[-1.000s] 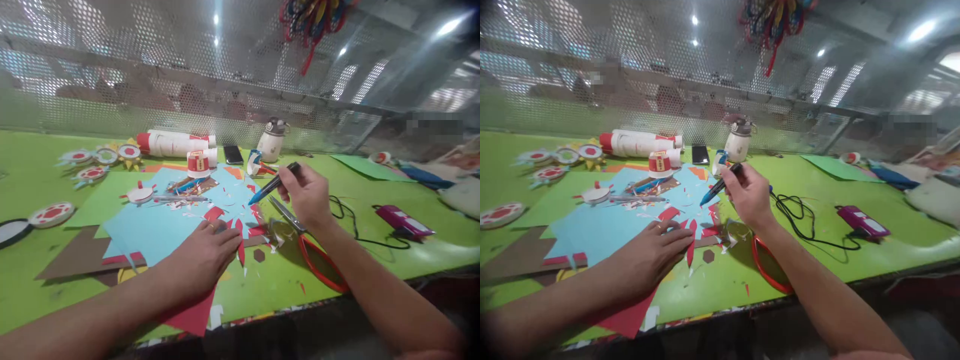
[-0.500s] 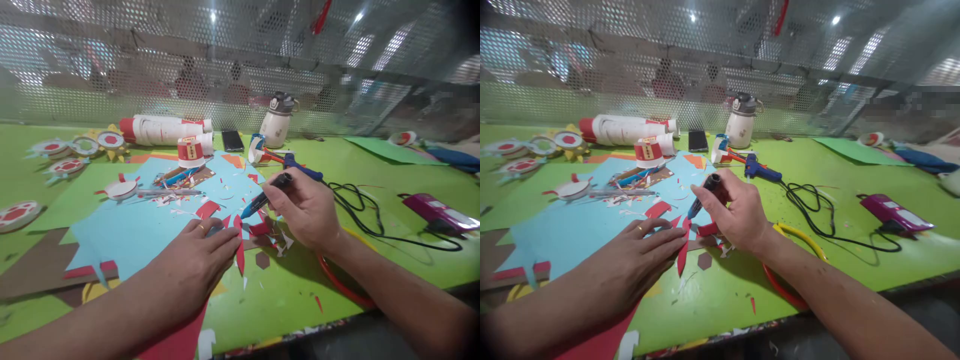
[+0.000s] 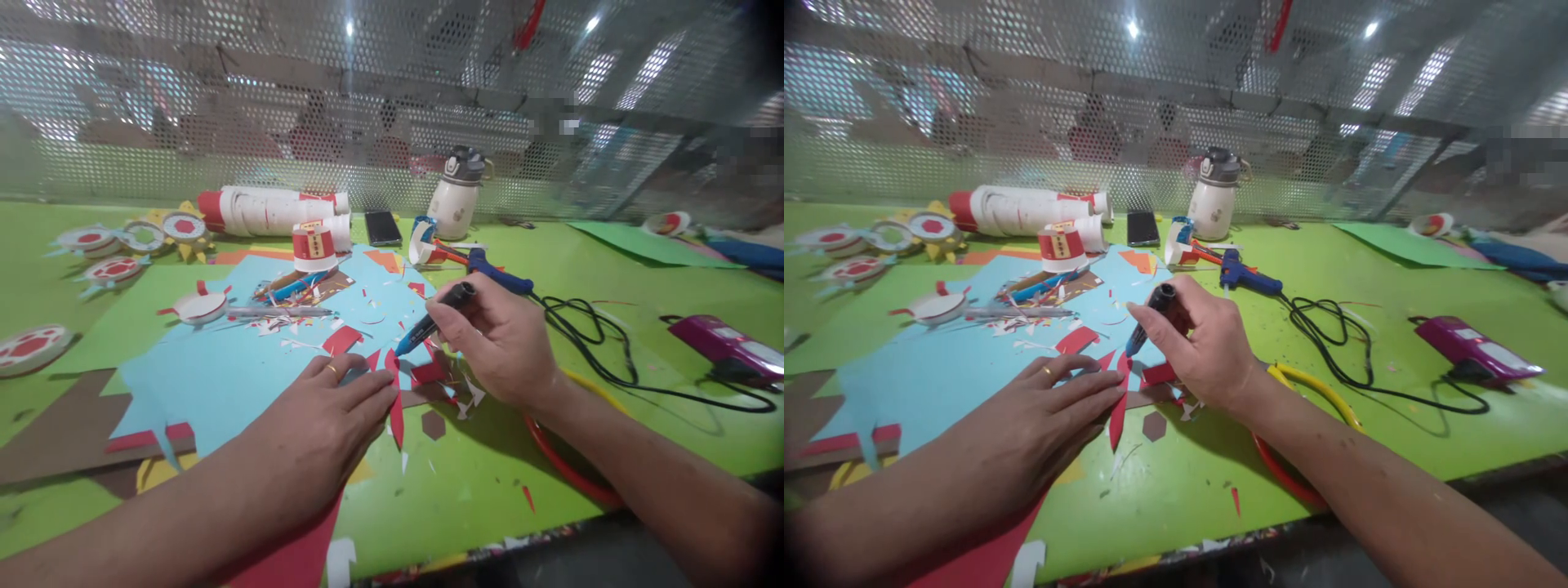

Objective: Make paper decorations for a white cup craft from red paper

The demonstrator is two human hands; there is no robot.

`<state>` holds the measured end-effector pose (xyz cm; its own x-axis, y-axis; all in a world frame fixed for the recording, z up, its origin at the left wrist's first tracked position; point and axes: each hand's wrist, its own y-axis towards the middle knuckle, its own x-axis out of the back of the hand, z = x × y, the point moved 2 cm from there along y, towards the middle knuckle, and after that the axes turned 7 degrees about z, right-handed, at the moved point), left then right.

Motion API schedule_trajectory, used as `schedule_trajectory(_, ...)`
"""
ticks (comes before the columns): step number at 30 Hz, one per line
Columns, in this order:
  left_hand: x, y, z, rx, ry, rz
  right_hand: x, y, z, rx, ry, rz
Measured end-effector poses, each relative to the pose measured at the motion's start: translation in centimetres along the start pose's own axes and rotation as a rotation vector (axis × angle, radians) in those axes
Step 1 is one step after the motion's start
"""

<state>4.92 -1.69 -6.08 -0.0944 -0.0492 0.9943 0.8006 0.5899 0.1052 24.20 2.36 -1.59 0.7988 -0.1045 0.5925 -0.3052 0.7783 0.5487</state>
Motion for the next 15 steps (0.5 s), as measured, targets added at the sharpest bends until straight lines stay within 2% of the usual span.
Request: schedule_trajectory(15, -0.11, -0.01, 0.09, 0.003, -0.003, -0.003, -0.26, -0.07, -0.36, -0.003, -0.017, 0.03)
